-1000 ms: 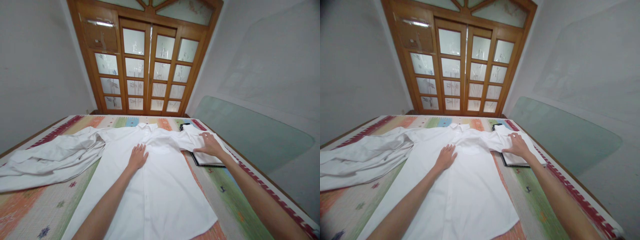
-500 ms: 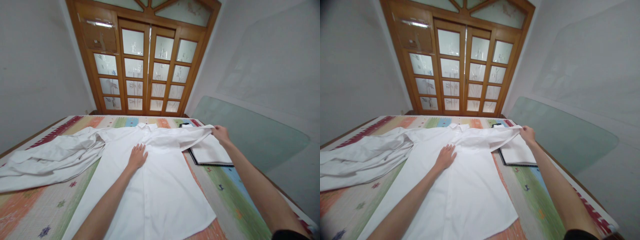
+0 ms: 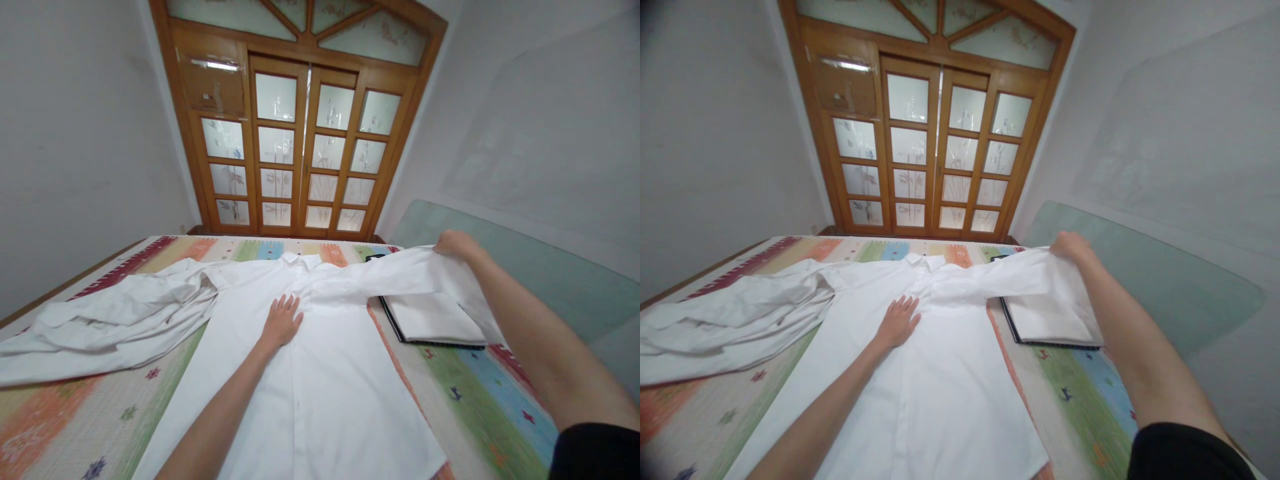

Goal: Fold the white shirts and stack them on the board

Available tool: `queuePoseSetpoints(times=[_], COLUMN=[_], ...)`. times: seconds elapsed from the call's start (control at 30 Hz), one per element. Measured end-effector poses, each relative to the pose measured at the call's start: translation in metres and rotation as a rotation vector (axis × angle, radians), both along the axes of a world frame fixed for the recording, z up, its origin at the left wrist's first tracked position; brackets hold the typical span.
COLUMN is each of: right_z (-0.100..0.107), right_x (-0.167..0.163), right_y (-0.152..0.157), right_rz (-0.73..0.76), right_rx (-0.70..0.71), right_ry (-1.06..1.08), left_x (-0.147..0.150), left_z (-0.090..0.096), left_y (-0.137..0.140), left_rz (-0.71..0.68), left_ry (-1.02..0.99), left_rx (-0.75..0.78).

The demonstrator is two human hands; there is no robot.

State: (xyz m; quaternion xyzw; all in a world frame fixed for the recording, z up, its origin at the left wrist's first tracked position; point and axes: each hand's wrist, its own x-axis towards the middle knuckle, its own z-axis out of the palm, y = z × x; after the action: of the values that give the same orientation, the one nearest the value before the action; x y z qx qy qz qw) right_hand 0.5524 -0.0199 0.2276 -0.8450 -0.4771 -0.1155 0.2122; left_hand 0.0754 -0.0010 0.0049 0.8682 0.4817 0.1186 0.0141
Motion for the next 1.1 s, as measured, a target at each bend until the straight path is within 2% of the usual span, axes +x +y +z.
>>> queuePoseSetpoints(times=[0.07,0.1,0.2,0.3,0.37,0.43,0.53,0.63,0.73,0.87,1.0,1.1], right_z=[-0.016,-0.026,-0.065,-0.107,-0.132,-0.151,-0.17,-0.183,-0.195,-0.208,-0.208,-0.203], right_x=[-0.014,-0.026,-0.07,-0.122,-0.158,-0.19,-0.223,-0.235,-0.231,-0.215,-0.207,-0.218], right_y=[0.001,0.001,0.005,0.008,0.009,0.009,0.009,0.009,0.009,0.013,0.02,0.024], right_rz=[-0.106,-0.082,0.13,0.419,0.539,0.641,0.678,0.659,0.622,0.603,0.57,0.51], right_rx=[-0.36,-0.416,-0.416,-0.381,-0.373,-0.397,-0.467,-0.539,-0.581,-0.542,-0.502,-0.509], right_ry=[-0.053,-0.078,-0.232,-0.289,-0.269,-0.244,-0.182,-0.113,-0.063,-0.094,-0.115,-0.102], left_x=[0.001,0.001,0.002,0.002,0.002,0.002,0.001,0.0,0.001,0.004,0.007,0.009], left_z=[-0.002,-0.003,-0.003,-0.002,-0.002,-0.001,0.0,0.0,-0.002,-0.004,-0.001,0.004], left_y=[0.0,0.0,-0.001,-0.004,-0.007,-0.011,-0.02,-0.03,-0.04,-0.049,-0.054,-0.055], left_rz=[0.007,0.012,0.034,0.062,0.072,0.075,0.077,0.07,0.055,0.047,0.069,0.071], left_ry=[-0.009,-0.016,-0.038,-0.06,-0.066,-0.062,-0.053,-0.053,-0.057,-0.049,-0.038,-0.027], left_rx=[0.007,0.012,0.027,0.042,0.047,0.043,0.027,0.015,0.018,0.024,0.014,-0.01])
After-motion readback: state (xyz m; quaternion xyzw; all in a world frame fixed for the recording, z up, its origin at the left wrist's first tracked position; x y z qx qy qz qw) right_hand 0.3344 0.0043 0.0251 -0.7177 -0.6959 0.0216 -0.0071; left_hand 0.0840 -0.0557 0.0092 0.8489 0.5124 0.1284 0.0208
